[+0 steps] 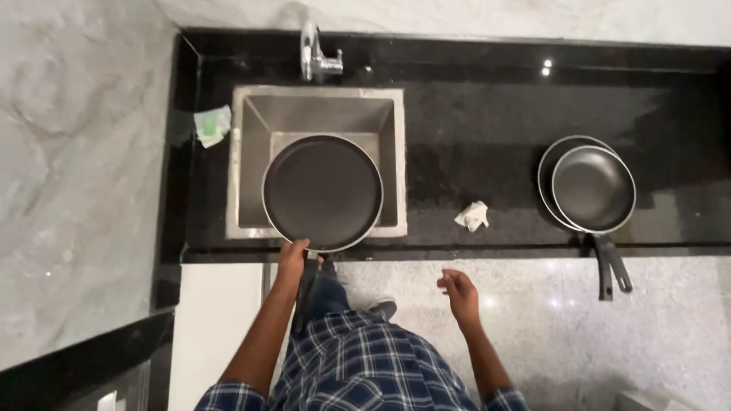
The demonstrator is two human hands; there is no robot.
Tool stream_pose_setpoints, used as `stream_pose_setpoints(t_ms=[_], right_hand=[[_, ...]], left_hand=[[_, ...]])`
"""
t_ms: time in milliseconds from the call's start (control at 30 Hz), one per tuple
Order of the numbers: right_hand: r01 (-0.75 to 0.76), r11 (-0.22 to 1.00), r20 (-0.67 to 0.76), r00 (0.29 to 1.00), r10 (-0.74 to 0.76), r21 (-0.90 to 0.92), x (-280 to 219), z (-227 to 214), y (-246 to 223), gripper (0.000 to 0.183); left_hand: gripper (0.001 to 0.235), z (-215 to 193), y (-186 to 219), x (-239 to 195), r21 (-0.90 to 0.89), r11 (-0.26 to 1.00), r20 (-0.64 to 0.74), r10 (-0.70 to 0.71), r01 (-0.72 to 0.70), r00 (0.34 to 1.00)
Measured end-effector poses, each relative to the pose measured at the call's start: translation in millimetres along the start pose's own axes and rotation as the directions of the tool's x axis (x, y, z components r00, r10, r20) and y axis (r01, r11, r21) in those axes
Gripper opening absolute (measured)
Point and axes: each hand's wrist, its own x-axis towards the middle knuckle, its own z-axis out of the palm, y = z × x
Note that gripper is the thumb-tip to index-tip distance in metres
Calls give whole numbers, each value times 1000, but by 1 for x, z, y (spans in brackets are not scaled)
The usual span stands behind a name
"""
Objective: The person cleans a black pot and a frying pan in a kitchen sink. They rinse the pot, wipe it with a cloth, and place it in a cabinet. They then rinse the frying pan and wipe it dry with a cloth.
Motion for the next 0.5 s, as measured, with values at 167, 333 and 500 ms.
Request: stream_pose_setpoints(t_ms=[167, 333, 500], right_hand=[[19, 996, 4, 1000, -19, 85, -8, 25, -48, 27], [232, 950, -45, 973, -228, 207, 47, 89, -130, 22], [528, 848, -56, 849, -526, 38, 111, 176, -285, 18]], left_hand=[[25, -18, 7, 9, 56, 997, -4, -57, 57, 998], [28, -55, 24, 57, 22, 997, 31, -76, 75, 997], [36, -62, 73, 79, 57, 982, 84, -187, 182, 979]])
